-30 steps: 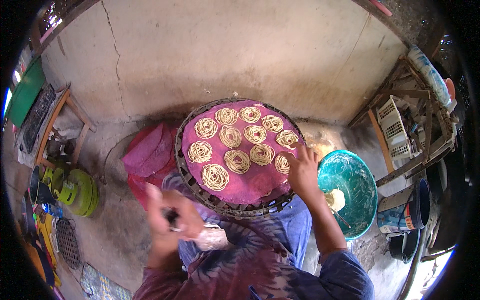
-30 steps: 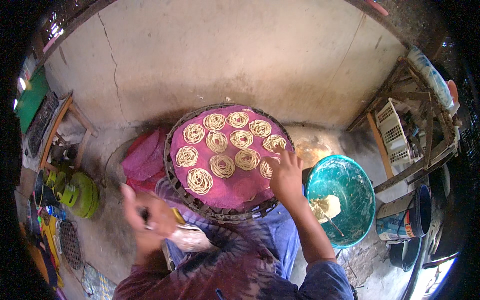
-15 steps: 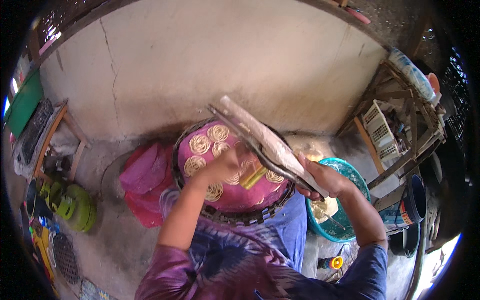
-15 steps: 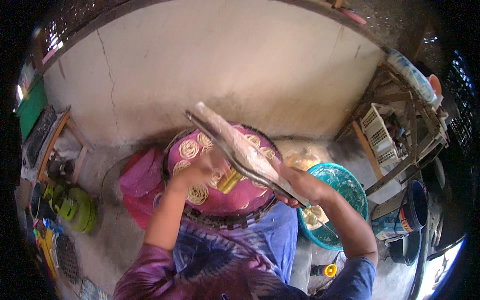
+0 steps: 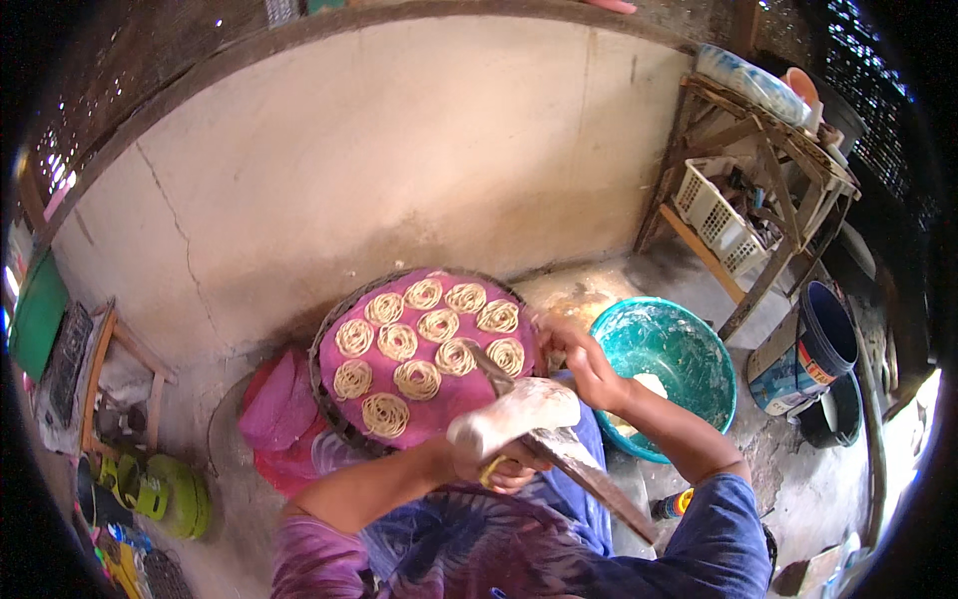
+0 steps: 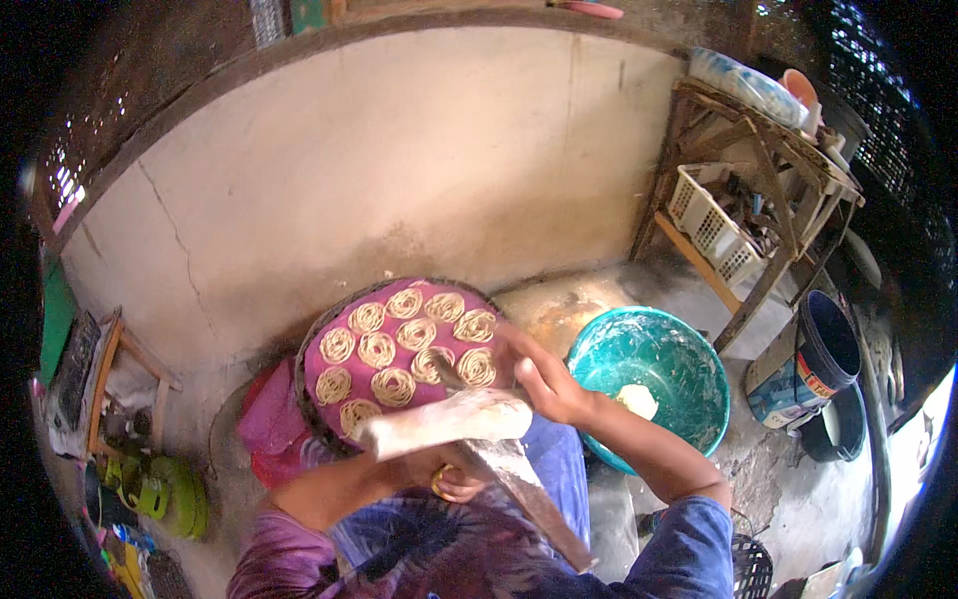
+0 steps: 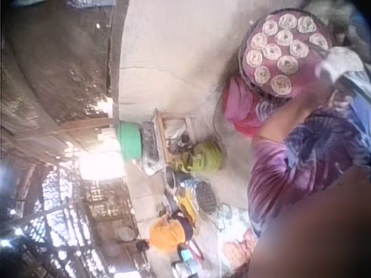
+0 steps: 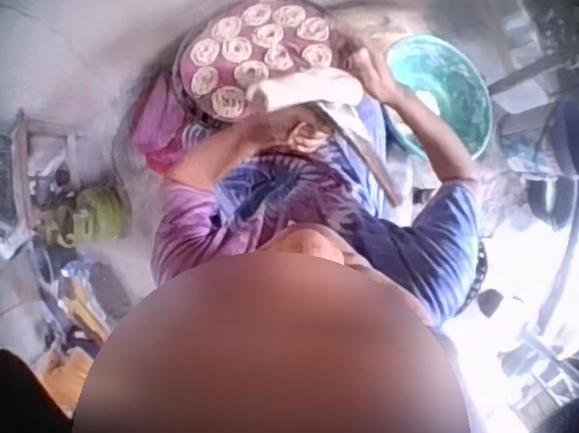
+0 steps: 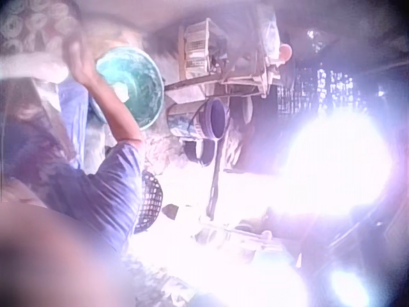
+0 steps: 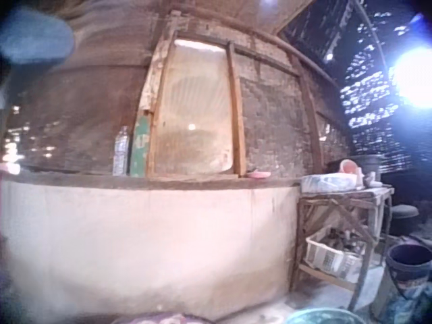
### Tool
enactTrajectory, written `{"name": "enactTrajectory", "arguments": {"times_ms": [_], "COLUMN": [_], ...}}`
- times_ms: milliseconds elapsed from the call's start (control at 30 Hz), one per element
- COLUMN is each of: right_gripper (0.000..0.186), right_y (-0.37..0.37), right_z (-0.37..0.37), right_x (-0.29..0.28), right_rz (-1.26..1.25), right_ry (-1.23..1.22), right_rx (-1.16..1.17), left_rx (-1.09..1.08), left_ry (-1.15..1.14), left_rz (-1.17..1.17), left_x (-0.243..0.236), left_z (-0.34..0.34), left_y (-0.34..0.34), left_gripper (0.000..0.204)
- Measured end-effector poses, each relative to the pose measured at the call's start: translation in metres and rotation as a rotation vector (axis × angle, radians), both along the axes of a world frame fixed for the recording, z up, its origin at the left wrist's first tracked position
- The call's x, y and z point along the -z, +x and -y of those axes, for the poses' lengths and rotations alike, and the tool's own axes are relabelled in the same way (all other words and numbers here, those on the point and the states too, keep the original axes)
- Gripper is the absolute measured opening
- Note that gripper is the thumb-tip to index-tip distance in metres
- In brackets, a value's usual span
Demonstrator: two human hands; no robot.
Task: The person uses a piping bag to squeeze dough into spiral shapes onto a pink mat placed inside a woven basket. They repeatedly refill the bag from a green bowl and continue piping until the mat is filled, then remove the mat from the basket.
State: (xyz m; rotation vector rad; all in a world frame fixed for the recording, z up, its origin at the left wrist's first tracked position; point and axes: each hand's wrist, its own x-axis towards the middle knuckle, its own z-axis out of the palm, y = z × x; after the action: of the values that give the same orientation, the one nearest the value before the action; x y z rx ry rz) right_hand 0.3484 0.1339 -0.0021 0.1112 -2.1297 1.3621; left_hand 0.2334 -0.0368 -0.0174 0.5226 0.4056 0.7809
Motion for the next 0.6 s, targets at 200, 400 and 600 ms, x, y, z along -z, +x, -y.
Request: {"name": "enactTrajectory", "arguments": {"times_ms": [200,400,600], "right_gripper": [0.058,0.030,0.025], "right_y": [0.056,0.063,0.153], "right_z": [0.011,-0.058,-0.153], "right_x": [-0.091,-0.066,0.004], "right_rz": [-0.070,0.049,-0.004], "right_ry": [0.553,-0.090,-0.858], "right_rx": [-0.113,0.662,0.811], "left_rx": [0.247,-0.038,-0.450], "left_ry": [0.226,0.823,1.171], "left_rz": [-0.633,-1.736,-2.002], "left_x": [-0.034,-0.050,-0.028], "left_z": [-0.085,-0.132,-0.145], "left_y": [0.004,0.037,0.013], "left_gripper": [0.025,0.016,0.020]}}
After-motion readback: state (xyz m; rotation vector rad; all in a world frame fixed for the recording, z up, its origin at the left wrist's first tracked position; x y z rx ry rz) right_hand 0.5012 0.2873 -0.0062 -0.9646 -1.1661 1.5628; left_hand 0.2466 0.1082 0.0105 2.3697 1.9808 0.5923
